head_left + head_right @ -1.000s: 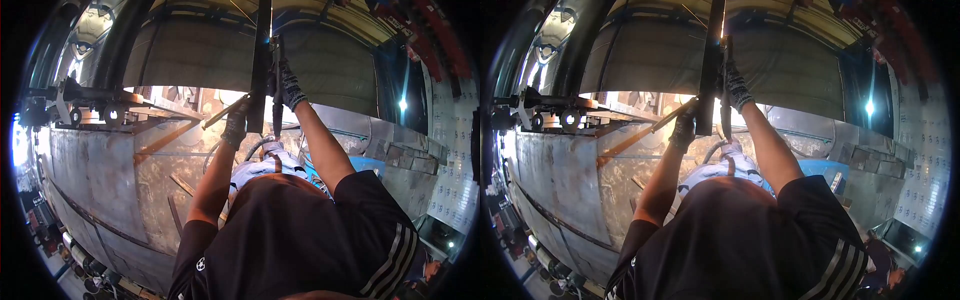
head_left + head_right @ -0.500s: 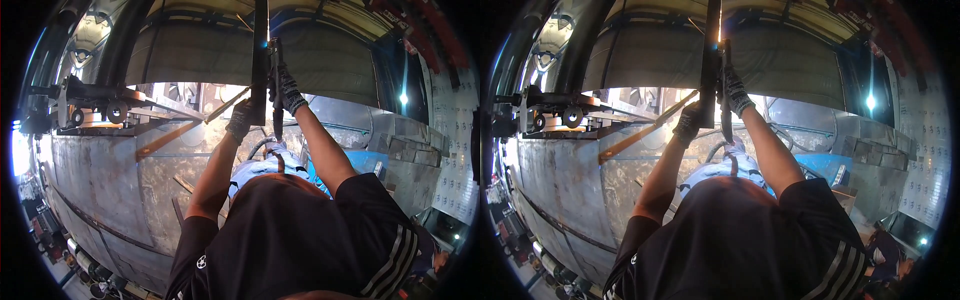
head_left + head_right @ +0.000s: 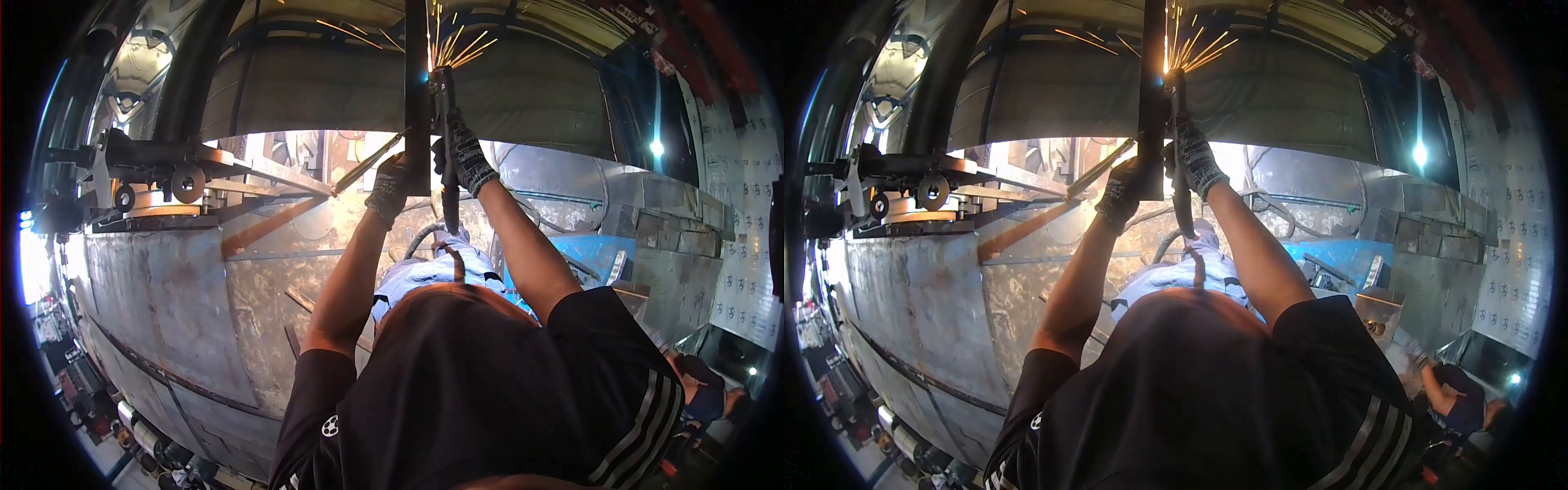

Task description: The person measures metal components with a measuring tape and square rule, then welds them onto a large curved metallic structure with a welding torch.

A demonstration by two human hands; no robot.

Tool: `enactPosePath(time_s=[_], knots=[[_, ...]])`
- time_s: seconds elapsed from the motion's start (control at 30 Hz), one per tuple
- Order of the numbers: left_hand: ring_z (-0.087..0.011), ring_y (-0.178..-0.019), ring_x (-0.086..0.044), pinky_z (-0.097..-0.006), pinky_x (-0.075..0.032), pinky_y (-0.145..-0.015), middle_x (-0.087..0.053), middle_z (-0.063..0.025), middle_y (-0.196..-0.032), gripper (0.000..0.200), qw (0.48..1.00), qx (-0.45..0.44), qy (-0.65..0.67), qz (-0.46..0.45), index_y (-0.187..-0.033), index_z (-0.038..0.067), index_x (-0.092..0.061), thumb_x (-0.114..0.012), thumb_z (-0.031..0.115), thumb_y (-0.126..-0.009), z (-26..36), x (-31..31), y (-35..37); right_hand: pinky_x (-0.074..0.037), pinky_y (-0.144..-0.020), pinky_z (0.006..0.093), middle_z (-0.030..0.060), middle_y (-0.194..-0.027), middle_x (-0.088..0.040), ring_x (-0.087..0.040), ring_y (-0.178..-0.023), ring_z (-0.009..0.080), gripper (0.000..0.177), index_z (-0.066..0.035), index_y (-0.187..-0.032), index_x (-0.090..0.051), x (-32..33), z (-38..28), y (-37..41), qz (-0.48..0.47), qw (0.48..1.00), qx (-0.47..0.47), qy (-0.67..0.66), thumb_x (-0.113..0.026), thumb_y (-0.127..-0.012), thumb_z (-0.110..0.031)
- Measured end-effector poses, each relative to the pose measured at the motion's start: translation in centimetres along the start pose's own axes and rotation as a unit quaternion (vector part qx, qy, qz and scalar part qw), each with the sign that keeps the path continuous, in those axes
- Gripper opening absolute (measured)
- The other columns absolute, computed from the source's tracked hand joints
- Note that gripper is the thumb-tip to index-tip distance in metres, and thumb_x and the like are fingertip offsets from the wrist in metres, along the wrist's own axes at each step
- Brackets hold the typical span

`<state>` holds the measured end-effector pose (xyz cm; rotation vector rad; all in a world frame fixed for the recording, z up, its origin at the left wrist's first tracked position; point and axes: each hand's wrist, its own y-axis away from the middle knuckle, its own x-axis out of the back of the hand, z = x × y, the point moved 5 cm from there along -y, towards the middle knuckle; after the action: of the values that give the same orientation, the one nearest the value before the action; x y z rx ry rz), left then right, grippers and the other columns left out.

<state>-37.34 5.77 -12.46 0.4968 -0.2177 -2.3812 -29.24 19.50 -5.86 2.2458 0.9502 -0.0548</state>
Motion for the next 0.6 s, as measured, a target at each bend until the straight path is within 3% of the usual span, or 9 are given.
enactPosePath(time_s=[0.1, 0.17, 0.2, 0.27, 0.4, 0.5, 0.6], knots=[[-0.0083, -0.087, -0.066, -0.0249, -0.053, -0.074, -0.071, -0.0019, -0.099, 0.029, 0.999, -0.038, 0.003, -0.037, -0.117, 0.001, -0.065, -0.056, 0.024, -0.103, -0.2, 0.2, -1.0, -0.046, -0.041, 0.0362, 0.0048, -0.058, -0.054, -0.053, -0.043, 0.0204, 0.063, -0.013, -0.100, -0.062, 0.2, -0.3, 0.2, 0.014, 1.000, 0.018, 0.021, -0.047, -0.093, -0.074], [-0.0078, -0.085, -0.065, -0.0255, -0.053, -0.074, -0.070, -0.0017, -0.096, 0.026, 0.961, -0.158, -0.221, -0.058, -0.115, 0.002, -0.065, -0.054, 0.023, -0.104, 1.6, -0.3, -0.1, -0.048, -0.047, 0.0352, 0.0055, -0.062, -0.059, -0.057, -0.048, 0.0198, 0.065, -0.012, -0.107, -0.060, 0.7, 0.5, 0.0, 0.005, 0.998, 0.002, 0.057, -0.044, -0.095, -0.073], [-0.0078, -0.085, -0.065, -0.0255, -0.053, -0.074, -0.070, -0.0017, -0.096, 0.026, 0.960, -0.159, -0.221, -0.059, -0.115, 0.002, -0.065, -0.054, 0.023, -0.104, 1.7, -0.4, -0.1, -0.048, -0.047, 0.0352, 0.0055, -0.062, -0.059, -0.057, -0.048, 0.0198, 0.065, -0.012, -0.107, -0.060, 0.8, 0.7, -0.1, 0.005, 0.998, 0.003, 0.056, -0.044, -0.095, -0.073], [-0.0074, -0.083, -0.065, -0.0262, -0.053, -0.073, -0.070, -0.0013, -0.093, 0.023, 0.998, -0.034, 0.018, -0.045, -0.111, 0.003, -0.065, -0.053, 0.022, -0.104, 0.3, -0.3, -0.4, -0.049, -0.047, 0.0352, 0.0063, -0.062, -0.061, -0.058, -0.048, 0.0199, 0.064, -0.011, -0.109, -0.059, 0.9, 1.0, 0.0, -0.014, 0.998, -0.004, 0.059, -0.046, -0.095, -0.072], [-0.0071, -0.082, -0.065, -0.0264, -0.052, -0.072, -0.070, -0.0012, -0.093, 0.023, 0.997, -0.028, -0.070, -0.021, -0.108, 0.003, -0.065, -0.052, 0.021, -0.104, 1.2, -0.5, -0.5, -0.049, -0.048, 0.0350, 0.0069, -0.064, -0.062, -0.058, -0.049, 0.0200, 0.061, -0.011, -0.108, -0.059, 0.8, 0.8, 1.1, -0.005, 0.999, 0.022, 0.037, -0.047, -0.095, -0.070], [-0.0071, -0.081, -0.065, -0.0262, -0.053, -0.073, -0.070, -0.0011, -0.091, 0.022, 0.996, -0.065, -0.040, -0.046, -0.107, 0.003, -0.066, -0.052, 0.021, -0.104, 1.0, -0.2, -0.4, -0.049, -0.047, 0.0350, 0.0074, -0.065, -0.063, -0.059, -0.049, 0.0202, 0.060, -0.011, -0.108, -0.058, 0.9, 1.1, 1.8, -0.006, 0.998, 0.033, 0.052, -0.048, -0.096, -0.069], [-0.0080, -0.079, -0.066, -0.0273, -0.054, -0.071, -0.070, -0.0015, -0.089, 0.023, 0.985, -0.107, -0.110, -0.079, -0.105, 0.003, -0.067, -0.051, 0.020, -0.104, 1.6, -0.3, -0.8, -0.049, -0.047, 0.0349, 0.0073, -0.065, -0.062, -0.058, -0.049, 0.0206, 0.059, -0.011, -0.109, -0.057, 0.9, 1.2, 2.0, -0.001, 0.999, 0.032, 0.044, -0.046, -0.097, -0.067]])
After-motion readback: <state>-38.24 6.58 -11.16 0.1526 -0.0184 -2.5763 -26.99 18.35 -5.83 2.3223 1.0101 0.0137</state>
